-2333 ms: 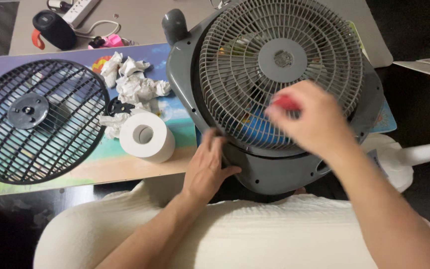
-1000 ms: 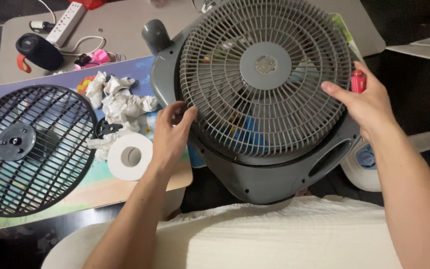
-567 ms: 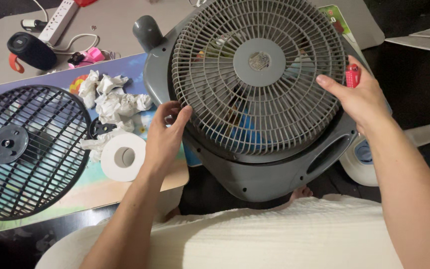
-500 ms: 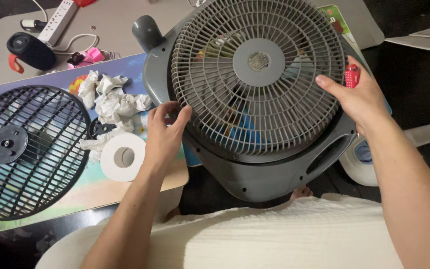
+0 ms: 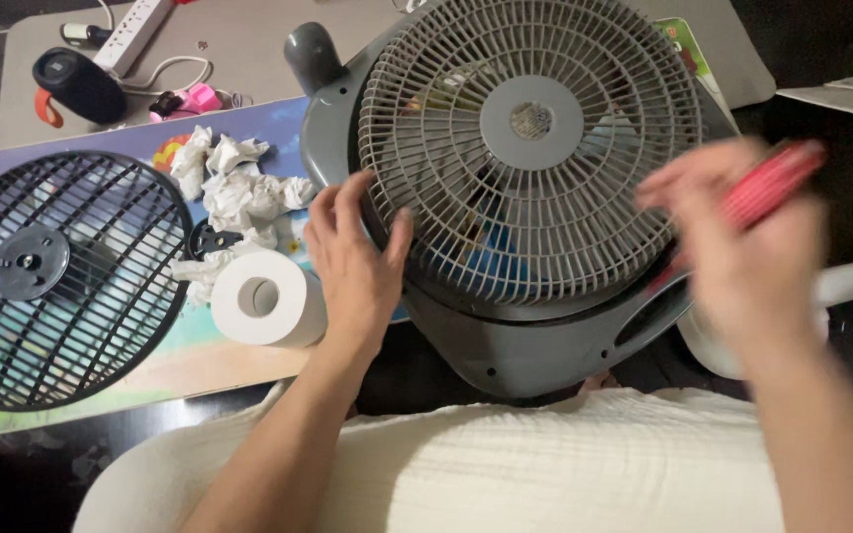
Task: The person uses a red screwdriver to tighten screws on the front grill of a gray electric fan. They work around the perimeter of the grill, securing it to the fan housing.
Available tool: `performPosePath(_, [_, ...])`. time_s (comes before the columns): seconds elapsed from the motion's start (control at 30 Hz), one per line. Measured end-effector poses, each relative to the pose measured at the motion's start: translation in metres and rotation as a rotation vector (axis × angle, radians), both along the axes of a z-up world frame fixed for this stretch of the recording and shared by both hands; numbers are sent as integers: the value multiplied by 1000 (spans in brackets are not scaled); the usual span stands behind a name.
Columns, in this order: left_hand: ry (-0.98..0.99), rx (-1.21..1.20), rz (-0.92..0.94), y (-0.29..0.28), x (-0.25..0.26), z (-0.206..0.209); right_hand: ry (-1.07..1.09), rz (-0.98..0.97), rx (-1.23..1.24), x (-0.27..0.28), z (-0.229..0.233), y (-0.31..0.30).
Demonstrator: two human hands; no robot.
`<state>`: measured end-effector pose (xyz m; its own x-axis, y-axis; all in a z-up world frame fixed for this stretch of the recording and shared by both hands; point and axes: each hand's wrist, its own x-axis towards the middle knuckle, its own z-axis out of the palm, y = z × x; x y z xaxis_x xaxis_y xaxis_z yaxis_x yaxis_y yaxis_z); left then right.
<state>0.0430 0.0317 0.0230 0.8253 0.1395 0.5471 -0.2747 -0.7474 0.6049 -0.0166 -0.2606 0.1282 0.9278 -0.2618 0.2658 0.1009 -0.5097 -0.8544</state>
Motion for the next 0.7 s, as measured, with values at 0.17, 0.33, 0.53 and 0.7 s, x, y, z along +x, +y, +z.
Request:
performPosePath(0.17, [29,-98,-178,-5,-11,-6,47,577,-423,-11,-40,61])
performPosePath(0.33, [101,-122,-270,3,-29,1,58,574,-982,-10,-82,90])
performPosePath(0.53, [102,-67,-323,5,-39,2,8,469,-1169,-14,-109,105])
performPosePath(0.7, [111,-64,-327,4,-38,0,22,406,-1227,-12,-116,110])
